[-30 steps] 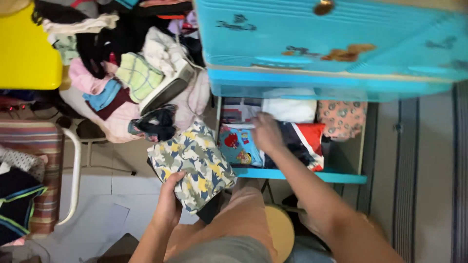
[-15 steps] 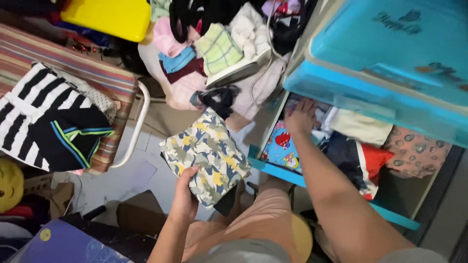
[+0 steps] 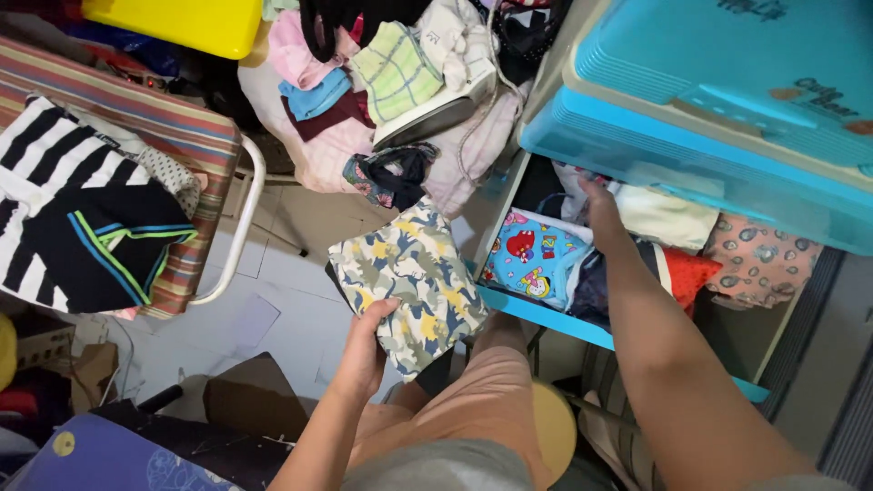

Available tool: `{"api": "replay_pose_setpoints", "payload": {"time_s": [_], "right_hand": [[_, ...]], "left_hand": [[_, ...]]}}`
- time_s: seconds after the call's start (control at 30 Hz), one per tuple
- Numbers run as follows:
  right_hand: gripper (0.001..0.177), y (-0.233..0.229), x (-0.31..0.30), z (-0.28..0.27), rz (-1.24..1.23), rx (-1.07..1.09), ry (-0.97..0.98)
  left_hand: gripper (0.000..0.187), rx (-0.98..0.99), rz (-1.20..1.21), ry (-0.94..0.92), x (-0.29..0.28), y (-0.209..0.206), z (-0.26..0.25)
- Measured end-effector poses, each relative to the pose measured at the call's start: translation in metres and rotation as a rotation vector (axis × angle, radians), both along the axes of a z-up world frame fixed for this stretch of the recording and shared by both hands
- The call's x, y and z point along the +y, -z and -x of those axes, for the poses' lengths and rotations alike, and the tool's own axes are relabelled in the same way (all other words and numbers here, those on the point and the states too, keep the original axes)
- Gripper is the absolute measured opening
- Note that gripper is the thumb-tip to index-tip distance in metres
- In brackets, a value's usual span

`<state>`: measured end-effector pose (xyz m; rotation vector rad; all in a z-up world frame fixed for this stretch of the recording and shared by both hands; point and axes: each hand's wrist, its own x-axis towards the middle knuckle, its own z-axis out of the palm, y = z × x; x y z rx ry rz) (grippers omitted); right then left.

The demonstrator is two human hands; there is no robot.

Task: Organizing and putting away folded clothes into the drawers of a plastic dresser.

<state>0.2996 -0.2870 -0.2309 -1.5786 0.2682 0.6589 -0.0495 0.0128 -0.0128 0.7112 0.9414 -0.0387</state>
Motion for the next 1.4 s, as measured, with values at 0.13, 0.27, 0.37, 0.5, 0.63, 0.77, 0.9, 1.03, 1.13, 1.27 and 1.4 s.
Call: {"api": "replay_pose_setpoints", "payload": {"time_s": [0.13, 0.27, 0.37, 0.5, 0.63, 0.77, 0.9, 1.03, 1.13, 1.27, 1.4], "right_hand": [[0.047, 0.088, -0.048, 0.008, 0.325, -0.635, -0.257], [0.043, -0.058, 0.022, 0.036, 0.394, -0.799, -0.271], [0.039, -0.084, 0.010, 0.042, 0.489, -0.826, -0.387], [0.032, -0.138, 0.008, 0.057, 0.460, -0.893, -0.544], [0.029, -0.220, 0.026, 0.113, 0.555, -0.689, -0.529], [0.052, -0.251, 0.045, 0.195, 0.371, -0.844, -0.664], [0.056, -0.255, 0.048, 0.242, 0.261, -0.907, -0.743], [0.056, -0.279, 0.045, 0.255, 0.196, -0.902, -0.771], [0.056, -0.284, 0.043, 0.253, 0.192, -0.922, -0.848], [0.049, -0.289, 0.041, 0.250, 0.184, -0.935, -0.873], [0.042, -0.291, 0.031, 0.236, 0.129, -0.946, -0.840]], "left_hand": [[0.057, 0.020, 0.008, 0.024, -0.008, 0.001, -0.008], [0.055, 0.037, -0.041, 0.060, -0.018, 0.021, -0.030], [0.053, 0.007, -0.065, 0.133, -0.038, 0.048, -0.039], [0.053, -0.133, 0.102, 0.048, -0.066, 0.049, -0.068], [0.052, 0.099, -0.041, 0.188, -0.074, 0.048, -0.076], [0.054, 0.113, 0.001, 0.228, -0.070, 0.053, -0.091], [0.057, -0.106, 0.348, 0.198, -0.063, 0.067, -0.070], [0.060, 0.007, 0.351, 0.436, -0.050, 0.042, -0.048], [0.063, -0.059, 0.325, 0.441, -0.045, 0.019, -0.044], [0.068, -0.093, 0.380, 0.392, -0.049, 0.013, -0.049], [0.063, -0.083, 0.129, 0.328, -0.061, 0.029, -0.061]]}}
